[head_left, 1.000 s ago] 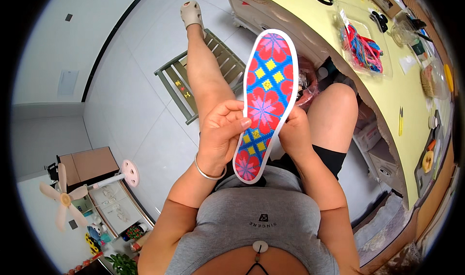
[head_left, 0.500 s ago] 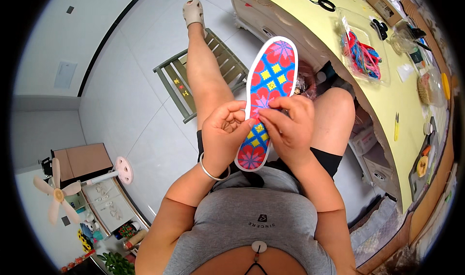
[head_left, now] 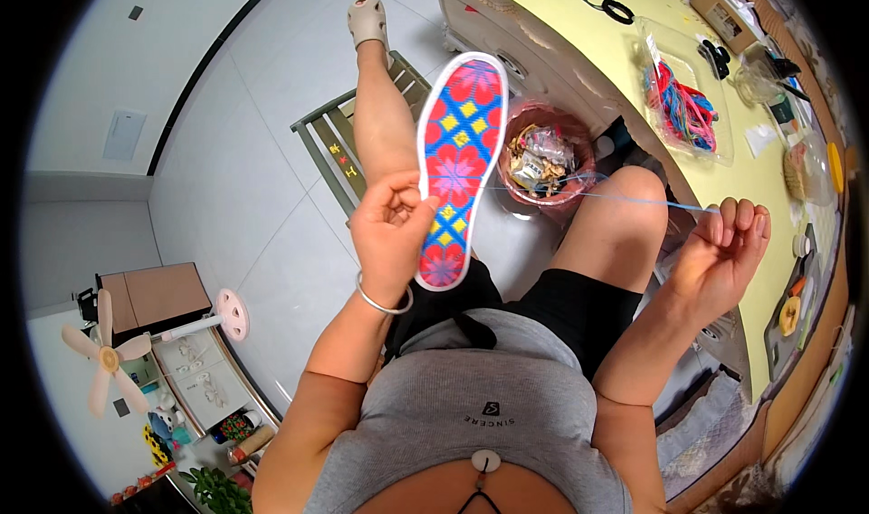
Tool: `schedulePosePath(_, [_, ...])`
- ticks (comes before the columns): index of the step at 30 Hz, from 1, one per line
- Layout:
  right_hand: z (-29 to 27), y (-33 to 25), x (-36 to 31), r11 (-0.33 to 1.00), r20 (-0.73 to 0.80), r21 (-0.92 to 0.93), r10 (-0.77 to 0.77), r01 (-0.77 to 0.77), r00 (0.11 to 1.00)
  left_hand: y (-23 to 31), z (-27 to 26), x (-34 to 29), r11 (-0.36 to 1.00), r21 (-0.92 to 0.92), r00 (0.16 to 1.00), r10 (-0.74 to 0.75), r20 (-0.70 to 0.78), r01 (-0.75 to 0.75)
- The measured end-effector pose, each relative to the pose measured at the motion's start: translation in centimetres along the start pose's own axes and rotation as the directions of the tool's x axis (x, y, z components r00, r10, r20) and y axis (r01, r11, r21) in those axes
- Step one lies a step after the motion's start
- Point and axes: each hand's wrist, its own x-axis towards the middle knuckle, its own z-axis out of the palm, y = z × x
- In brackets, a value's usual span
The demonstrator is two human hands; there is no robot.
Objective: The person sews a decorative pattern onto a shoe insole using a needle and thread, pulling the thread through the insole repeatedly.
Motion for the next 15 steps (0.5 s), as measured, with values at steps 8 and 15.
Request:
schedulePosePath(8, [2.2, 7.4, -6.8, 0.520, 0.650, -0.671, 0.069, 0.529, 0.757, 1.0, 2.2, -1.2, 0.992, -0.126, 0.992, -0.002, 0.128, 0.018])
schedulePosePath(15, [2.6, 8.6, -7.7, 0.375, 0.757, -0.635, 0.131, 0.675, 0.640, 1.3, 2.3, -1.4, 0.988, -0.156, 0.989, 0.018, 0.148, 0.006])
